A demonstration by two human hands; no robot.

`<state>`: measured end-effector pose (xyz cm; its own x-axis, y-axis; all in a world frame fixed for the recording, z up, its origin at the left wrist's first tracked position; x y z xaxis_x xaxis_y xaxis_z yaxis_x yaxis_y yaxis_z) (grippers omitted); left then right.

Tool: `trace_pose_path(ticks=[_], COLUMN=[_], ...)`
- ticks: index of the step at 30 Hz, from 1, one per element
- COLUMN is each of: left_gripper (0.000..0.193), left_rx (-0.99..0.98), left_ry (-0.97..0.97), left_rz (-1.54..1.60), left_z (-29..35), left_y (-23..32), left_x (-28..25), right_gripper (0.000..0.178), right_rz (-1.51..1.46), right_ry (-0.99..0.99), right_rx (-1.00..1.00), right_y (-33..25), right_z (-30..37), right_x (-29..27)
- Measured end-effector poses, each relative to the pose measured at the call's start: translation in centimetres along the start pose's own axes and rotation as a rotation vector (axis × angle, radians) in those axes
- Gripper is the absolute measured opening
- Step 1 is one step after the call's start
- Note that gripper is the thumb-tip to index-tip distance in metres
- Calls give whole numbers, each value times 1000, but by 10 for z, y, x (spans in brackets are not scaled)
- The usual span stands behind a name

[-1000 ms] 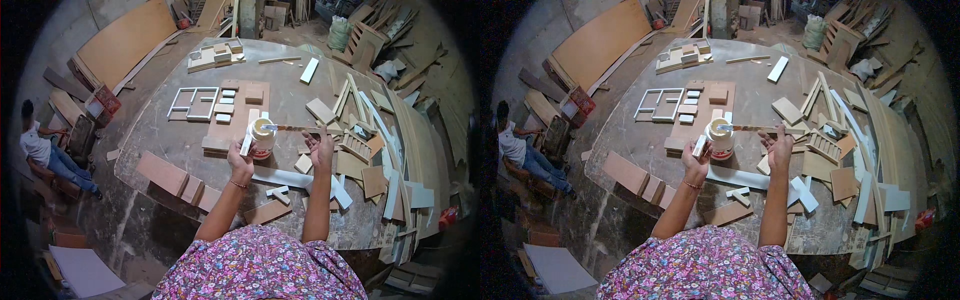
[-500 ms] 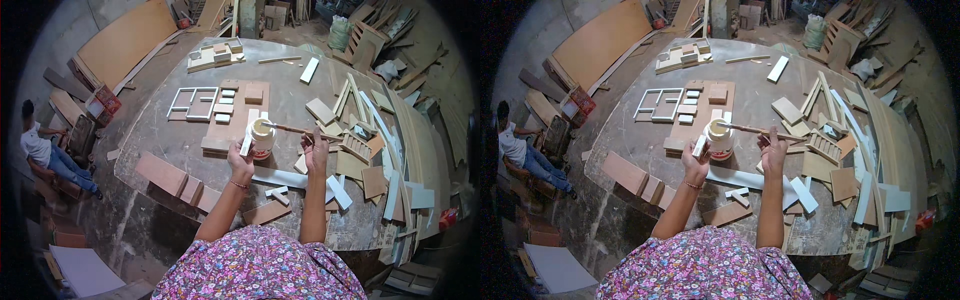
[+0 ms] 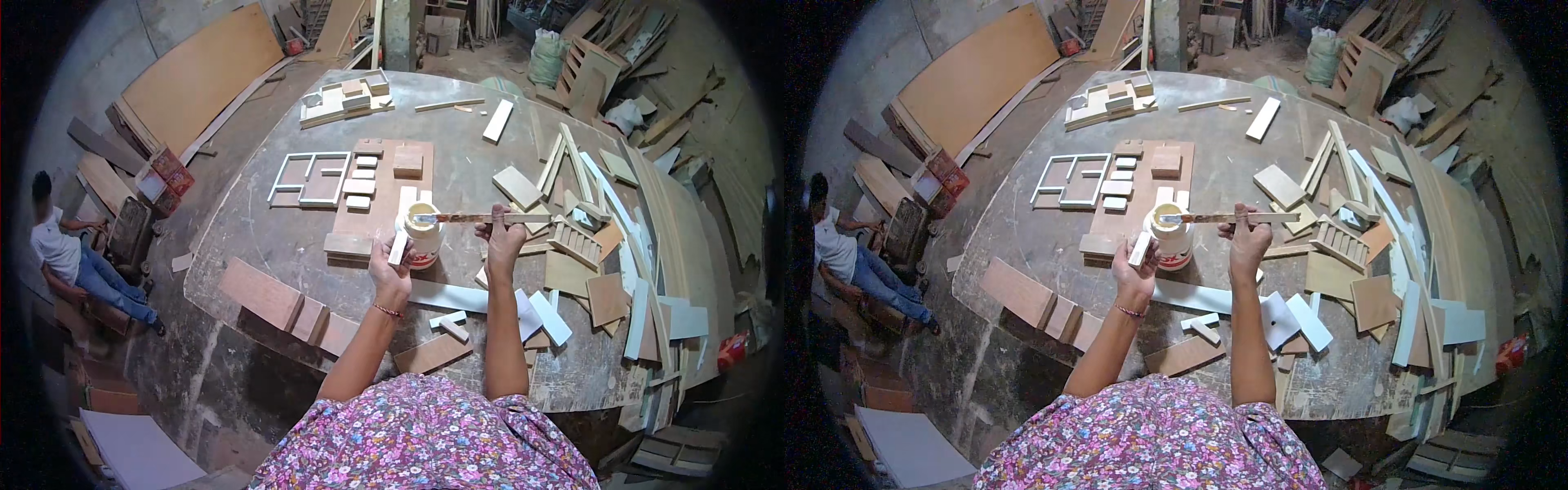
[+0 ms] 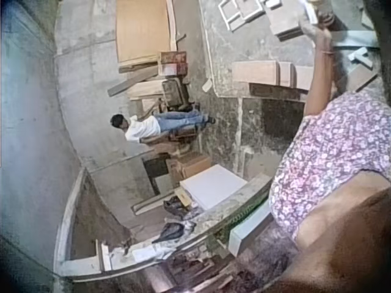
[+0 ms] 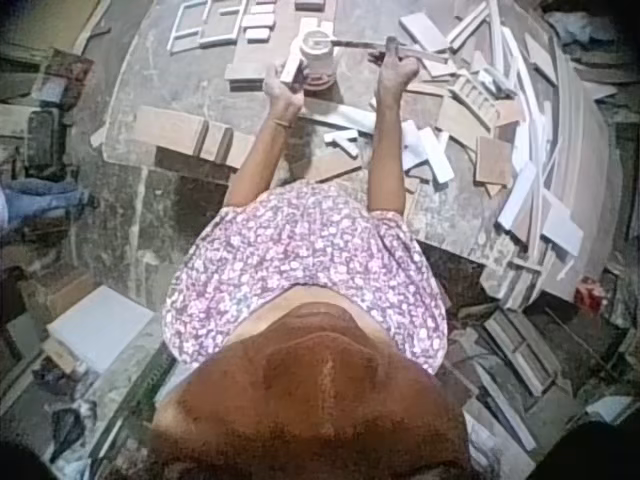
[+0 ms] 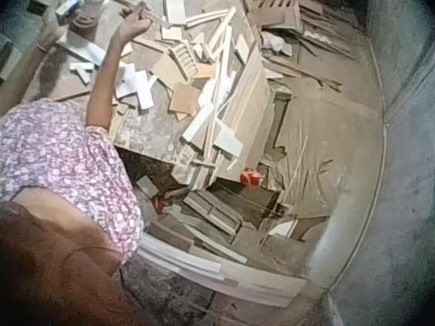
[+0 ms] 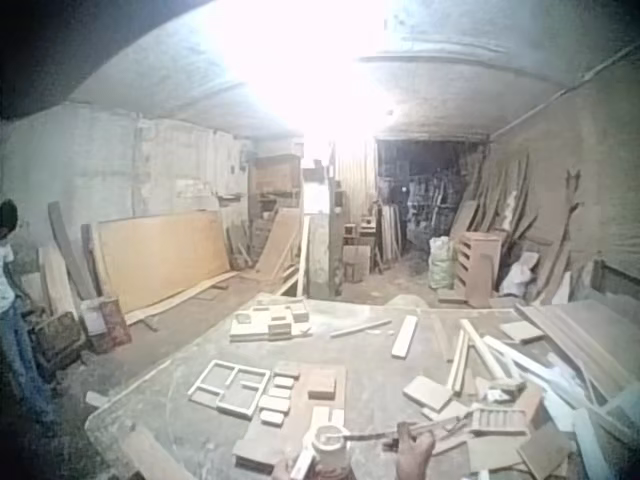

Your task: The person assembles small wooden components on a workbench. They pick up pieces, align them, and apply glue to the edges using a brush before joining them together. The person handles multiple small wooden parts, stacking some and preparing others for assembly.

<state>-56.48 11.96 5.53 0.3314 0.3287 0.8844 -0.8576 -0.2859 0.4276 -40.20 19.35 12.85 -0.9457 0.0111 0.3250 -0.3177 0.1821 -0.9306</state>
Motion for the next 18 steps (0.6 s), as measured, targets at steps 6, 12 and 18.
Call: trace_pose_path(ticks=[6, 12, 18], left_gripper=[40, 41, 46], left_rx=[1, -18, -24], left_ry=[-16, -63, -33], left_rz=[-21, -35, -1], left_z=[2, -1, 1], left_y=[0, 3, -2], left_x=[3, -10, -9], right_gripper=[31, 28, 28], right_rz=[-43, -112, -99], right_ry=[67, 131, 161], right_rx=[69, 126, 55], right_y=[18, 17, 16], right_z=[-7, -7, -2], right_x=[-1, -1, -1])
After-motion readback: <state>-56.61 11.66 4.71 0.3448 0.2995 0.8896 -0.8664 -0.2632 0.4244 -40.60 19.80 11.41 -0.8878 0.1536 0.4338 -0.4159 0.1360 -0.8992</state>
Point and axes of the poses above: each hand's wrist, its own z-axis away from the middle knuckle, its own x-axis out of the palm, y = z × x, the point moved 1 cm from there along -z, towards the middle knuckle, and after that the axes turned 8 degrees about -y, right-handed, at the moved point
